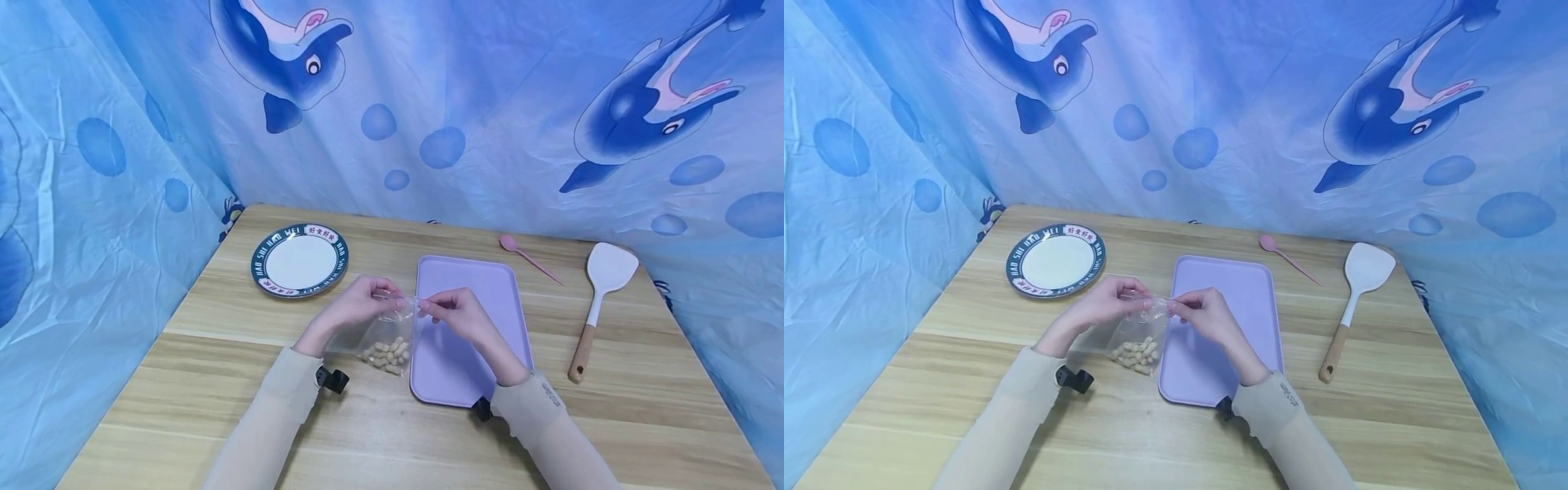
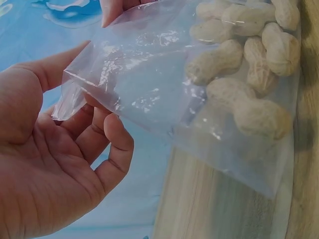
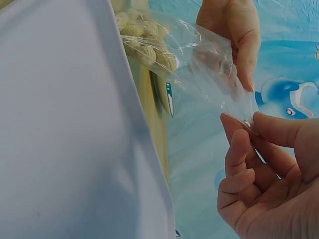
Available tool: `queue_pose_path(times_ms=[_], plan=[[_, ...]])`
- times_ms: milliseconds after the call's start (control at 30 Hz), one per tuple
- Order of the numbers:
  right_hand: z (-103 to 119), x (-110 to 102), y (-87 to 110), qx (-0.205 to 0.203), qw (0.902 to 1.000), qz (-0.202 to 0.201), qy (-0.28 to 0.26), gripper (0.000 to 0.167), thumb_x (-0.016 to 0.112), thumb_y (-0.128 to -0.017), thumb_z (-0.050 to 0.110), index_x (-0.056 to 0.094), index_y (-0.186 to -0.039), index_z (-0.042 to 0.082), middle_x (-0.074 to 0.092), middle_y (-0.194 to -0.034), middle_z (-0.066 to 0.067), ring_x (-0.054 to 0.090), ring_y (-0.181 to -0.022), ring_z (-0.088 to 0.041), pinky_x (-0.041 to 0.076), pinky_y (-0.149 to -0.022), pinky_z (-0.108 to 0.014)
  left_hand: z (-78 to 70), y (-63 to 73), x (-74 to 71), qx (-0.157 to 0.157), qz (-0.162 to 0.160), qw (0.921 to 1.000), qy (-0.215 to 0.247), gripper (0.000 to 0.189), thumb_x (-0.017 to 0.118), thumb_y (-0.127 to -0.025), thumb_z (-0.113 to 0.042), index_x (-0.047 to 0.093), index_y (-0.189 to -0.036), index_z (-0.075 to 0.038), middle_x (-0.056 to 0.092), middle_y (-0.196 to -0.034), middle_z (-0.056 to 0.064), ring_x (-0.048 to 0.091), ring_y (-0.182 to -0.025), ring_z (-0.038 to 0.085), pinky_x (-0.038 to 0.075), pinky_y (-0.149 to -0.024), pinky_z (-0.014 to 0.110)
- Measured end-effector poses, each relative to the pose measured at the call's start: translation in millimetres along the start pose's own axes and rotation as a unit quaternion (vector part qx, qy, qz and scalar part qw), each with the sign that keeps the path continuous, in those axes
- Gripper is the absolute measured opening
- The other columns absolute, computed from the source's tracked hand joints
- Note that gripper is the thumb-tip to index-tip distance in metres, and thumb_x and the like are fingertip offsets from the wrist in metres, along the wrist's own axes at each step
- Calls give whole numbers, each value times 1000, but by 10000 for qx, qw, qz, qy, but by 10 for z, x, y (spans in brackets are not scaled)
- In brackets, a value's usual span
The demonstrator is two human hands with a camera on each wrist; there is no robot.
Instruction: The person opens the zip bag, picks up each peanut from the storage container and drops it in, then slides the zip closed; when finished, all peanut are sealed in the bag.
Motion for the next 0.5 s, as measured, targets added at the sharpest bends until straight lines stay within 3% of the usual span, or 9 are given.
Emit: queue_pose_path(times_ms=[267, 367, 500], plan=[[-26, 2, 1, 85, 9999, -99, -96, 20, 69, -94, 9, 74, -100, -9, 74, -86, -20, 65, -72, -26, 54, -71, -38, 0, -8, 9, -1, -1, 10000, -72, 24, 69, -93, -16, 69, -110, 1, 71, -85, 7, 58, -63, 14, 53, -61, 33], [-13, 21, 6, 94, 9998, -126, -74, 21, 69, -94, 10, 73, -104, -8, 74, -89, -19, 67, -79, -29, 54, -75, -38, -4, -6, 14, -12, 19, 10000, -47, 22, 68, -94, -14, 69, -109, 1, 71, -84, 7, 56, -61, 13, 52, -60, 35], [10, 72, -8, 172, 9998, -132, -14, 25, 72, -92, 14, 72, -107, -6, 73, -91, -12, 65, -83, -22, 51, -76, -31, -17, 4, 28, -27, 57, 10000, 15, 19, 68, -94, -13, 70, -108, -1, 71, -84, 7, 56, -63, 14, 51, -60, 33]])
Point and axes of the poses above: each hand's wrist, its own y-axis away from the middle knuckle, its own x-axis out of the palm, z = x × y, the point moved 7 cm from there along -y, towards the middle knuckle
